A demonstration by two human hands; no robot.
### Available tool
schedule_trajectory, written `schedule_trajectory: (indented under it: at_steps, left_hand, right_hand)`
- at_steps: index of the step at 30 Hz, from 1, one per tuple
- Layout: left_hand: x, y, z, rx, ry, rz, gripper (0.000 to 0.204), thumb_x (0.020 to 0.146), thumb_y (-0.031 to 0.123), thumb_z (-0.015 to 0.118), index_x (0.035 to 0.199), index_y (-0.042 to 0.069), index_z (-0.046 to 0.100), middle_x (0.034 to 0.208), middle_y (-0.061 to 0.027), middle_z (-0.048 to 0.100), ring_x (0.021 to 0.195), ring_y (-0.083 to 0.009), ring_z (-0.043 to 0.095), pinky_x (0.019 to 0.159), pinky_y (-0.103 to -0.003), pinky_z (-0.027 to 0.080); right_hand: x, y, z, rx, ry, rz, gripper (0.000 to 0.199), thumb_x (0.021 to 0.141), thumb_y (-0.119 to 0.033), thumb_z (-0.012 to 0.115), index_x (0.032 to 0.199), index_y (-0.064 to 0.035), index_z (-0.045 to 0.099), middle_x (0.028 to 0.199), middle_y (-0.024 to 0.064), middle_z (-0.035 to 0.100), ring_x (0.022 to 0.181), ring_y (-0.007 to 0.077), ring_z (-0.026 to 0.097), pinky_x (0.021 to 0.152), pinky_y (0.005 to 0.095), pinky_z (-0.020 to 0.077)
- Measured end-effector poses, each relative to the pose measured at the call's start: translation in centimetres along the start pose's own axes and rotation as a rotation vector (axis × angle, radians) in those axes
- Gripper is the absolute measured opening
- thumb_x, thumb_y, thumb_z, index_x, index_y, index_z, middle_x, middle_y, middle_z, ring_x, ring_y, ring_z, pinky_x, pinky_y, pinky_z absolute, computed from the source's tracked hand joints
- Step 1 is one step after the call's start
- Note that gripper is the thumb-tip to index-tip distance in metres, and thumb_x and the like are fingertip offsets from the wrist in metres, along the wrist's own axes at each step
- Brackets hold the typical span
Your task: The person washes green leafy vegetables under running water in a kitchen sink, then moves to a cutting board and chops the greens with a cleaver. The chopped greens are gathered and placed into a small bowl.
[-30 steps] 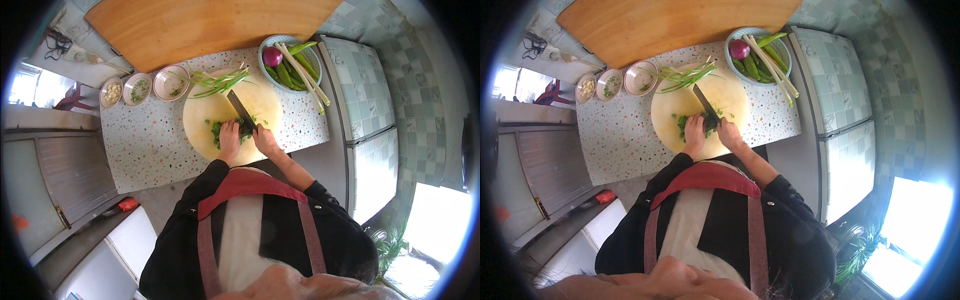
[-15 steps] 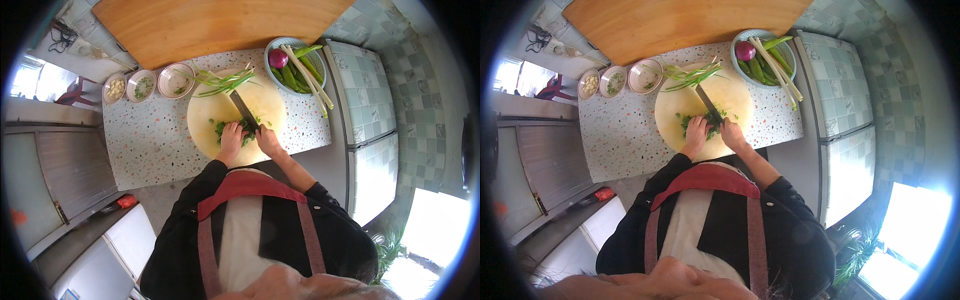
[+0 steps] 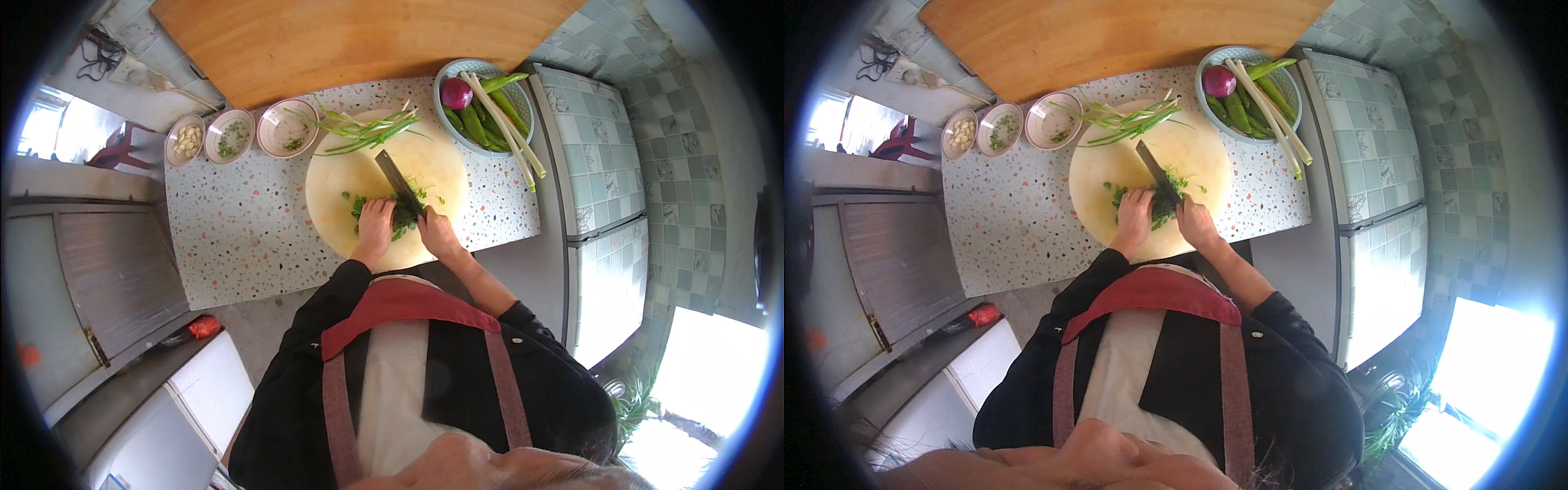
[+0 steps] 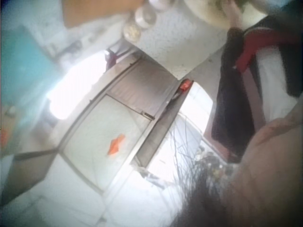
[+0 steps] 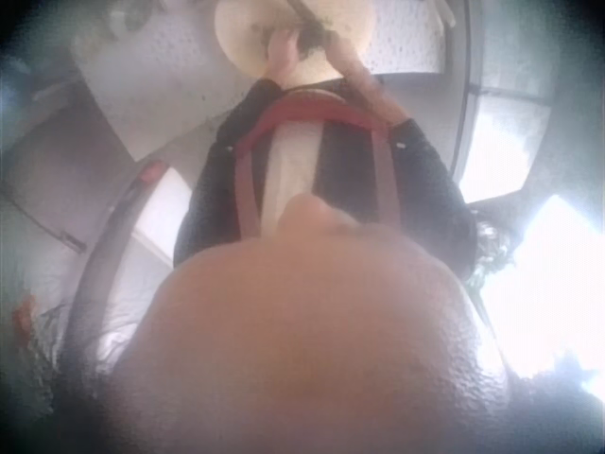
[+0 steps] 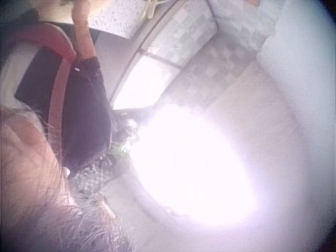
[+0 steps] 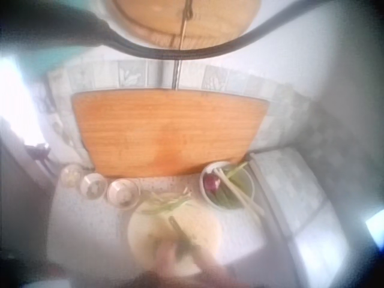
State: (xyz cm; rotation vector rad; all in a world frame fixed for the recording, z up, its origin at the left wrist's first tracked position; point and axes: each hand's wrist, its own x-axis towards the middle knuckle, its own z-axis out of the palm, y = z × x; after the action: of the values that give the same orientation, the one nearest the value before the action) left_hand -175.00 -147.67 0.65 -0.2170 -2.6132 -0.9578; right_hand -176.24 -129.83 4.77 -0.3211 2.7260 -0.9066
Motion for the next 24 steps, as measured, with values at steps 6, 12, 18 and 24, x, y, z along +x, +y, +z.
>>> schedule_trajectory:
  at_steps: [6, 12, 18, 24]
  left_hand:
    - [0.0, -0.7, -0.3, 0.009, -0.065, -0.057, 0.017, 0.082, 0.003, 0.066, 0.098, 0.001, 0.063, 0.095, -0.0143, 0.064, 0.098, -0.0346, 0.061, 0.093, -0.046, 0.047]
    - [-0.7, -0.9, 0.2, 0.052, -0.185, -0.032, 0.017, 0.081, 0.007, 0.07, 0.096, 0.0, 0.065, 0.102, -0.0152, 0.065, 0.104, -0.0348, 0.061, 0.096, -0.047, 0.047]
    - [-2.0, -0.9, -0.4, 0.006, -0.019, 0.097, 0.016, 0.082, 0.01, 0.07, 0.092, -0.001, 0.066, 0.124, -0.0175, 0.064, 0.117, -0.0338, 0.059, 0.101, -0.048, 0.046]
    - [-2.3, -1.2, 0.6, 0.006, 0.015, 0.021, 0.011, 0.081, 0.008, 0.069, 0.089, 0.0, 0.067, 0.112, -0.0162, 0.064, 0.111, -0.0345, 0.059, 0.098, -0.047, 0.046]
  right_hand:
    - [-2.6, -3.1, -3.7, -0.052, -0.132, 0.067, 0.02, 0.097, -0.015, 0.053, 0.099, 0.0046, 0.049, 0.074, 0.0335, 0.063, 0.075, 0.0527, 0.063, 0.069, 0.06, 0.0502]
    - [-1.9, -0.9, 0.7, -0.108, -0.043, 0.077, 0.019, 0.097, -0.013, 0.055, 0.1, 0.0042, 0.049, 0.073, 0.0312, 0.063, 0.072, 0.0512, 0.063, 0.067, 0.0588, 0.0508]
    - [-0.9, -1.2, -2.0, -0.005, -0.059, -0.015, 0.023, 0.098, -0.015, 0.056, 0.101, 0.0066, 0.053, 0.071, 0.0298, 0.063, 0.072, 0.05, 0.063, 0.064, 0.056, 0.0497]
    - [-3.7, -2.5, -1.3, -0.148, -0.146, 0.127, 0.018, 0.098, -0.014, 0.052, 0.099, 0.0035, 0.049, 0.073, 0.0324, 0.063, 0.073, 0.053, 0.063, 0.067, 0.0593, 0.0505]
